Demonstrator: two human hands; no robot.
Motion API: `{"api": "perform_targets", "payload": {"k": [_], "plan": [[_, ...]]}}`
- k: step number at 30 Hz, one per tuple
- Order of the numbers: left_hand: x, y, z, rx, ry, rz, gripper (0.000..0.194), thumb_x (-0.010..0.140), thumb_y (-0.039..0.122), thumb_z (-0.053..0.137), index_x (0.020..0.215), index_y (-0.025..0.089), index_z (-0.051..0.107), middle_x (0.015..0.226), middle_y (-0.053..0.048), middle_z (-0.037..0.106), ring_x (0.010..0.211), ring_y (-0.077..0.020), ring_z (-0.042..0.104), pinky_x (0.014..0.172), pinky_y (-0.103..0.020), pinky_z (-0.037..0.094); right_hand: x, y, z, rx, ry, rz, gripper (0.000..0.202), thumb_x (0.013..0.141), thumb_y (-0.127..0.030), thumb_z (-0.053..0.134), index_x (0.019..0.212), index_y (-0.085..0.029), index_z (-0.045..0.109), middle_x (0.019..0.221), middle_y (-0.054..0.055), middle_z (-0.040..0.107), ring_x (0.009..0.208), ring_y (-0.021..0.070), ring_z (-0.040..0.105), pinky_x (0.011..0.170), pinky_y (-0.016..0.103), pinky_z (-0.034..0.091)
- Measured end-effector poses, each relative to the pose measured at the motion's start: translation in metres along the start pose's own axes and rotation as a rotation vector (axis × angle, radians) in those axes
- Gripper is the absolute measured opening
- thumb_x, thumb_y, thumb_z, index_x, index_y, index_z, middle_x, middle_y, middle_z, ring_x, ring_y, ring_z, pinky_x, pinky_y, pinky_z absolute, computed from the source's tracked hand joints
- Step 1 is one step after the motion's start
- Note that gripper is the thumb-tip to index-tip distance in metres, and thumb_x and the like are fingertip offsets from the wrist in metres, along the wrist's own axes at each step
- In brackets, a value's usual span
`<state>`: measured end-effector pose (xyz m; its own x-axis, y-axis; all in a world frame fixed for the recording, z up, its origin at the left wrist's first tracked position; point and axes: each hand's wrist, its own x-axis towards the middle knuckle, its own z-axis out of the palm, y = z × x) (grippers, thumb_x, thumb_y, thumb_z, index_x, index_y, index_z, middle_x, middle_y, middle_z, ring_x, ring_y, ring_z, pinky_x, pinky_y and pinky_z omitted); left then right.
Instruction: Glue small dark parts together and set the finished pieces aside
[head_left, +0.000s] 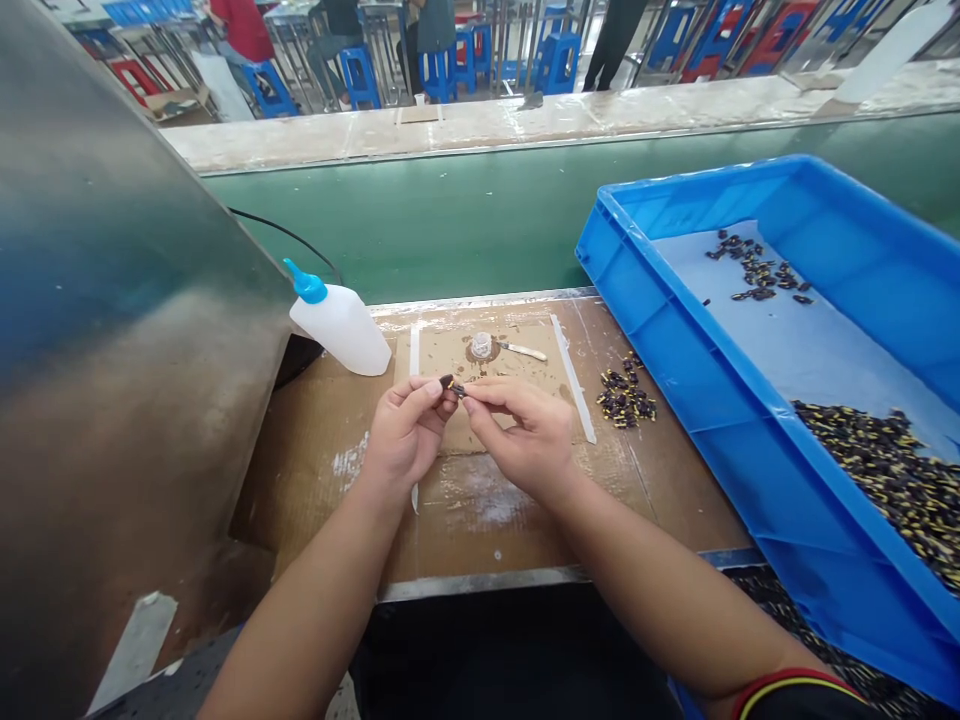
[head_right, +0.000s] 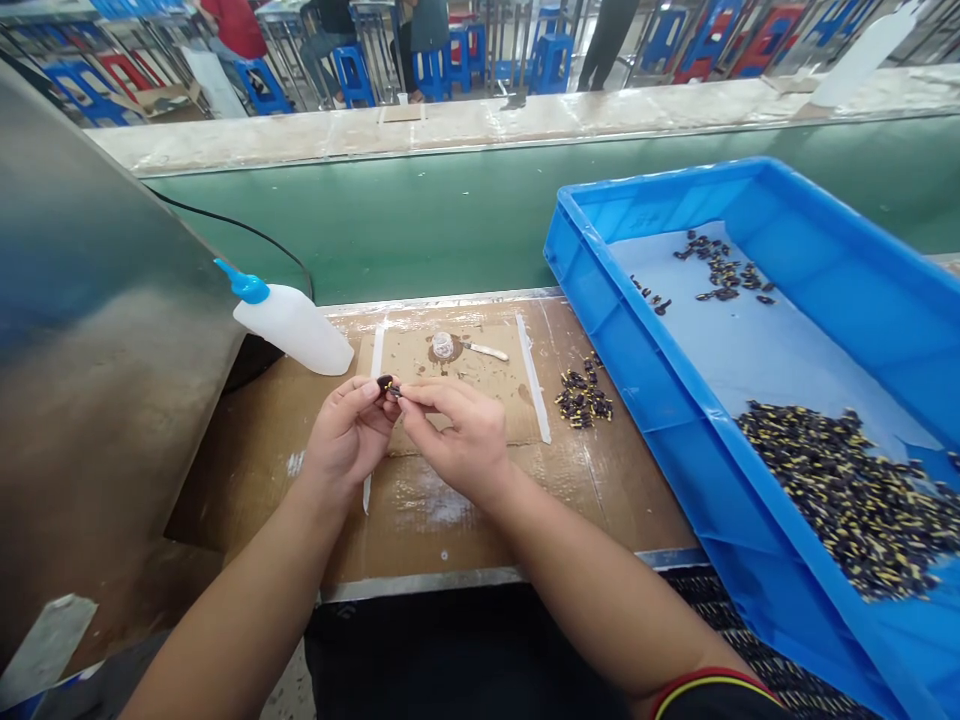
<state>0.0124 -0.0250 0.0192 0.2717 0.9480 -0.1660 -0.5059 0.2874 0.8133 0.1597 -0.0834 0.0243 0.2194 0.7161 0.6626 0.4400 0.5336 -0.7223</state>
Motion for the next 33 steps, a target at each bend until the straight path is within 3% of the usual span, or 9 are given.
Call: {"api": "perform_targets", "payload": {"k": [25,33], "plan": [[-0.001,0.002,-0.005,0.142,-0.066,0.096,0.022,0.070,0.033,0.095,0.079,0.019,0.080,0.080,-0.006,0.074,0.072,-0.0120,0.066,0.074,-0.024,0.057,0.003,0.011,-0.007,0.068,-0.098,0.021,0.018,0.099,-0.016,0.066,0.109,-0.027,0.076,0.106,0.000,0.080,0.095,0.0181,0.077,0.087,0.035,0.067],[-0.004,-0.003,-0.007,0.338,-0.063,0.271,0.015,0.079,0.031,0.089,0.087,0.020,0.083,0.101,-0.009,0.077,0.083,-0.0167,0.072,0.084,-0.030,0.060,0.005,0.008,-0.008,0.002,-0.086,-0.015,0.015,0.098,-0.015,0.068,0.105,-0.026,0.077,0.103,0.001,0.080,0.095,0.0185,0.077,0.090,0.035,0.066]]}}
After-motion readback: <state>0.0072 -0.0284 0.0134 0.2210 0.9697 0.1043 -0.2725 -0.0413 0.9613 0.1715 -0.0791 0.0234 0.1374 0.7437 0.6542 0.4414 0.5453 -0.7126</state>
